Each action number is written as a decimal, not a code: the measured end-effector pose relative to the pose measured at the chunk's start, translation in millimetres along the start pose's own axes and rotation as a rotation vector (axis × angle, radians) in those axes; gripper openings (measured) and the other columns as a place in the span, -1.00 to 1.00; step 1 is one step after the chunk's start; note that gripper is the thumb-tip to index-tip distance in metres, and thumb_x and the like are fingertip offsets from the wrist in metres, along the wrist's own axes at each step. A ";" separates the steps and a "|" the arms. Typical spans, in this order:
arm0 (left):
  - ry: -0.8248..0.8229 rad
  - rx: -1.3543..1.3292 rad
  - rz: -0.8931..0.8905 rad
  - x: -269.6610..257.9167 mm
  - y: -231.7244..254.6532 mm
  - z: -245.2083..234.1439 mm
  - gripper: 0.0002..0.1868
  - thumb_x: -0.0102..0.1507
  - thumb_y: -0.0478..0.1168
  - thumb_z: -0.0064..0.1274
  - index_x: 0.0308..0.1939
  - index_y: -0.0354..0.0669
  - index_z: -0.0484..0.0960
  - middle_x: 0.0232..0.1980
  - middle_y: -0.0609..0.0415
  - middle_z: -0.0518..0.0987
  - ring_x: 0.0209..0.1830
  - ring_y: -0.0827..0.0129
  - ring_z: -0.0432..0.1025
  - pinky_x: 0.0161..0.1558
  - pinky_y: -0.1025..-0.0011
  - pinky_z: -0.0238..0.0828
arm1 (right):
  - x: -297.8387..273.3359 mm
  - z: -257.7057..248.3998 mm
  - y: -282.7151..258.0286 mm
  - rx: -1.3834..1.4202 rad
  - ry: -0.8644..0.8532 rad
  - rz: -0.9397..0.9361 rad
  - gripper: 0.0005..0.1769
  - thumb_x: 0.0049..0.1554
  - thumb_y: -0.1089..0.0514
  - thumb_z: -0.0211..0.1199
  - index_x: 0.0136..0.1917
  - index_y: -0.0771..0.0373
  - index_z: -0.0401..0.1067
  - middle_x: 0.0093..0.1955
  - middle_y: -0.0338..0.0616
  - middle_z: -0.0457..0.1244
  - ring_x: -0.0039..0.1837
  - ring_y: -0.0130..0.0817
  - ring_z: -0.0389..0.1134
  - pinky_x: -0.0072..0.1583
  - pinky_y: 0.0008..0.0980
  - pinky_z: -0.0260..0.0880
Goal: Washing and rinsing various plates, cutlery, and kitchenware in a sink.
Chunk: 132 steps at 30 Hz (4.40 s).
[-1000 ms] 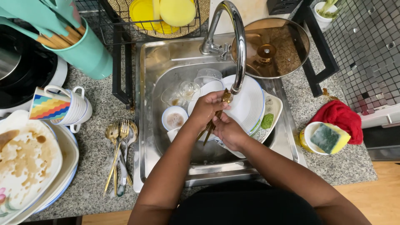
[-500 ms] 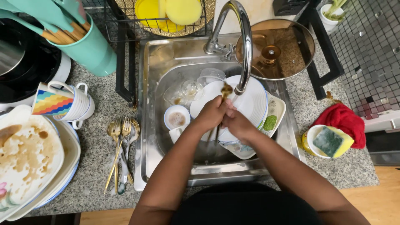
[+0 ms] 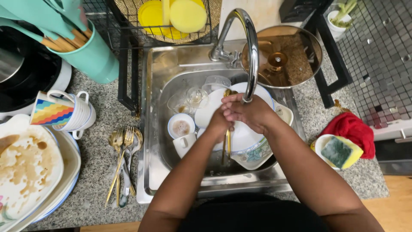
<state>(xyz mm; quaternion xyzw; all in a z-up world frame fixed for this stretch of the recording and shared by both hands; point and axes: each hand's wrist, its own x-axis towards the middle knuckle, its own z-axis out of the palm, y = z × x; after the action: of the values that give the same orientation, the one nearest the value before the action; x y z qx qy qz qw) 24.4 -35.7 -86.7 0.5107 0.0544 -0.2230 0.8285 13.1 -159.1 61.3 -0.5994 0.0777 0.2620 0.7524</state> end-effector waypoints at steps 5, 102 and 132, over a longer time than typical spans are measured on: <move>-0.017 0.003 -0.105 3.1 10.0 26.9 -0.68 0.32 -0.44 -0.27 0.00 0.12 0.36 -0.36 0.23 0.36 -0.51 0.54 0.19 -0.52 0.55 0.11 | 14.6 -14.9 -3.2 -0.298 -0.001 -0.130 -0.72 0.16 0.46 0.10 0.11 0.41 0.50 -0.05 -0.08 0.39 -0.17 -0.40 0.37 -0.20 -0.44 0.40; -0.107 0.827 1.084 -66.5 99.5 286.2 -0.49 0.44 -0.16 -0.09 0.43 -0.27 0.25 0.47 -0.16 0.30 0.48 -0.04 0.23 0.49 0.17 0.09 | -113.8 -194.5 -66.5 -0.834 0.200 -0.910 -0.85 0.15 0.33 0.16 -0.03 0.28 0.51 -0.09 -0.07 0.44 -0.04 -0.33 0.47 0.04 -0.33 0.47; 0.419 1.601 0.778 115.7 269.7 329.8 -0.50 0.38 0.03 -0.22 0.39 0.06 0.35 0.55 -0.10 0.19 0.55 -0.03 0.02 0.47 0.10 -0.06 | 57.1 -263.9 -265.6 -0.962 0.425 -1.454 -0.80 0.18 0.34 0.25 0.10 0.32 0.50 0.03 0.01 0.37 0.09 -0.11 0.40 0.17 -0.19 0.39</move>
<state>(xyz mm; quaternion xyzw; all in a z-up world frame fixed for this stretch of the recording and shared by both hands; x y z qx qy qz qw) 197.2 -257.0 254.0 0.9451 -0.1433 0.1980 0.2168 243.2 -429.0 194.3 -0.7867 -0.3018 -0.3915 0.3697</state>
